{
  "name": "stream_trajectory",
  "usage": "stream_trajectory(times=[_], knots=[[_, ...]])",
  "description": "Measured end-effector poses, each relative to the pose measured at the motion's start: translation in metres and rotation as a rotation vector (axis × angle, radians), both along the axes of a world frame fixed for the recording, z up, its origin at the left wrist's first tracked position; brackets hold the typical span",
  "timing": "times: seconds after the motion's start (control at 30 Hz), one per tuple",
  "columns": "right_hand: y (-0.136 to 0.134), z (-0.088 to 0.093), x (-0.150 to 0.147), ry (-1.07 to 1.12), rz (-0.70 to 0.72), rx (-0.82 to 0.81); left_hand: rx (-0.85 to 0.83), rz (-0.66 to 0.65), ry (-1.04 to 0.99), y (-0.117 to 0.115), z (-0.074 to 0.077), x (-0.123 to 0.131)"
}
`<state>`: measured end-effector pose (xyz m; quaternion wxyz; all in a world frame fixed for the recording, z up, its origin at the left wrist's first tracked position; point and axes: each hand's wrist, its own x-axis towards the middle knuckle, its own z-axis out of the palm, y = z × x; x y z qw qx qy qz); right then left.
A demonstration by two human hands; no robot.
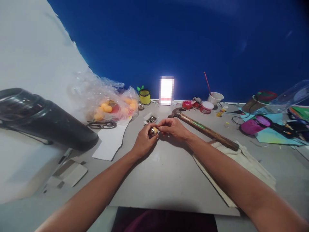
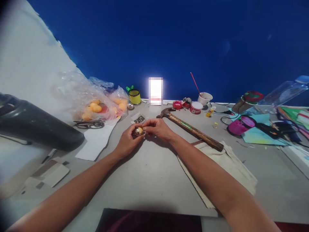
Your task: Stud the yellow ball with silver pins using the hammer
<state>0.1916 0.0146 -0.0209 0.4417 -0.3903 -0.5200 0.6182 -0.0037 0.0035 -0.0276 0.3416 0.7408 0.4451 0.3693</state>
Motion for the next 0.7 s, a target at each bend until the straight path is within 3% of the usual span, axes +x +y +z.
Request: stream_trajectory(times=[0.27,0.5,0.7], knots=[[-0.003,0.0005,-0.006,0.023,0.054,-0.049,-0.022,0.076,0.056,-0.0009,0.0012,0.0003],[-0.0072,0.004,-0.0095,-0.017,0.047,-0.04,-0.025,0.044,0.13,-0.0007,0.0,0.0016],[-0.0073,-0.0009,-0.0094,0.001,0.018,-0.13,-0.031,0.037,0.148,-0.0023,0.0008,0.0023]])
